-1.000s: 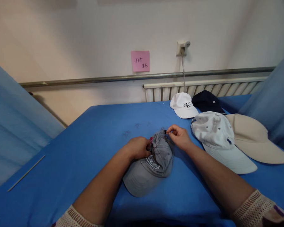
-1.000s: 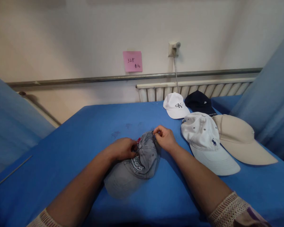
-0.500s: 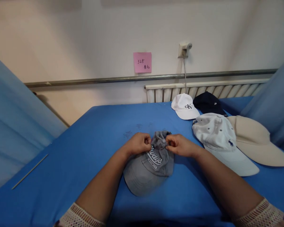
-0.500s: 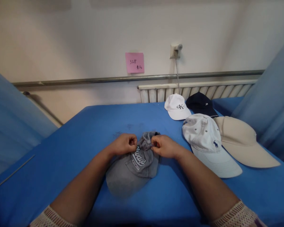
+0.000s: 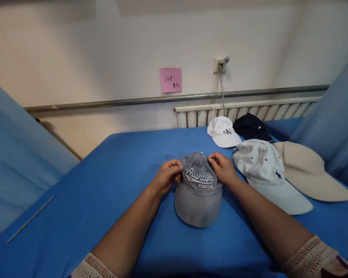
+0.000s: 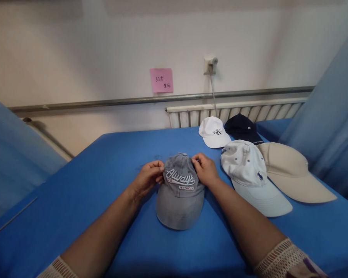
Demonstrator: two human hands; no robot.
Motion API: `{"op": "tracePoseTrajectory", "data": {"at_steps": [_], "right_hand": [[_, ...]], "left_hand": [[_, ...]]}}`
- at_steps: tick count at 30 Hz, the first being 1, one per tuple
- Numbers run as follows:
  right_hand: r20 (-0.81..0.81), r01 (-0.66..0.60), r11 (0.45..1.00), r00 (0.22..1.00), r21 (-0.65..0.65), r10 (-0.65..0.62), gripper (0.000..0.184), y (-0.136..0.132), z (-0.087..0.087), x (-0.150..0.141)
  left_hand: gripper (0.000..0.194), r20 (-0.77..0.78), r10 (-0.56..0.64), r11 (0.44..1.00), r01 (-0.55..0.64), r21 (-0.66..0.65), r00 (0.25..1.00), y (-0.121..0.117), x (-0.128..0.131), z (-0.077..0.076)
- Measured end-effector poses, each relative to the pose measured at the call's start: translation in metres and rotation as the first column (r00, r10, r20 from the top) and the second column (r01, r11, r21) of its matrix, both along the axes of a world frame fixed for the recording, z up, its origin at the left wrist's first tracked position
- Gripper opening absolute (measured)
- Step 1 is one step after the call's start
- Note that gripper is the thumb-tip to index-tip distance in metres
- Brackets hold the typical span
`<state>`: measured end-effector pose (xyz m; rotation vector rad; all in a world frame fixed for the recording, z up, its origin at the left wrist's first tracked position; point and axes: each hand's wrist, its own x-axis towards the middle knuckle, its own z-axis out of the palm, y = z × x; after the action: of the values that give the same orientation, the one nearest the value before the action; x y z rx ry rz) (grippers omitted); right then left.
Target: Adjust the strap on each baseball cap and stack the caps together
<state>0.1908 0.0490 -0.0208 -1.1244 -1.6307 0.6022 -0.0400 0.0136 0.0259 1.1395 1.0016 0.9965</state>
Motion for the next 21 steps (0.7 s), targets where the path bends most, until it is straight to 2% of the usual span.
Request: {"op": "tracePoseTrajectory", "data": {"at_steps": [2,4,6,7,10,12,13,15,17,19,21], "right_hand": [[-0.151,-0.027,0.998,0.988,-0.056,0.019,0.017,0.001,-0.002,-0.002],[-0.213,-0.046,0.996,0.977,-0.081,0.028,0.018,0.003,-0.005,-0.003],[-0.152,-0.052,0.995,0.988,-0.084,0.039,0.016,0.005,-0.008,-0.002],[-0.099,-0.051,0.995,0.994,-0.081,0.042,0.015,0.005,-0.009,-0.001],[0.016,-0.03,0.998,0.999,-0.059,0.031,0.012,0.004,-0.011,-0.002],[0.032,-0.023,0.999,0.999,-0.041,0.025,0.012,0.003,-0.01,-0.004],[0.034,-0.028,0.999,0.999,-0.036,0.029,0.012,0.001,-0.01,-0.006],[0.038,-0.045,0.999,0.998,-0.026,0.046,0.013,-0.001,-0.009,-0.009],[0.049,-0.054,0.999,0.997,-0.005,0.054,0.014,-0.004,-0.008,-0.011],[0.059,-0.045,0.999,0.997,0.025,0.043,0.014,-0.005,-0.006,-0.011],[0.061,-0.023,0.998,0.998,0.056,0.02,0.014,-0.005,-0.005,-0.01]], "left_hand": [[0.021,0.123,-0.042,0.995,0.053,-0.087,0.991,0.003,-0.004,-0.005],[0.021,0.149,-0.106,0.98,0.129,-0.151,0.983,0.007,-0.01,-0.01],[0.02,0.098,-0.146,0.974,0.161,-0.162,0.984,0.01,-0.015,-0.012],[0.02,0.053,-0.134,0.98,0.14,-0.14,0.99,0.012,-0.017,-0.012],[0.02,-0.105,0.046,0.998,-0.042,0.043,0.993,0.015,-0.017,-0.009],[0.022,-0.223,0.191,0.964,-0.14,0.228,0.956,0.014,-0.012,-0.004],[0.025,-0.295,0.242,0.936,-0.143,0.322,0.924,0.013,-0.009,-0.002],[0.028,-0.452,0.28,0.887,-0.047,0.46,0.847,0.009,-0.001,0.001],[0.019,-0.564,0.278,0.852,0.071,0.518,0.777,0.005,0.006,0.003],[0.014,-0.578,0.282,0.839,0.095,0.535,0.765,0.002,0.009,0.003],[0.015,-0.523,0.296,0.841,0.041,0.54,0.8,0.0,0.009,0.004]]}}
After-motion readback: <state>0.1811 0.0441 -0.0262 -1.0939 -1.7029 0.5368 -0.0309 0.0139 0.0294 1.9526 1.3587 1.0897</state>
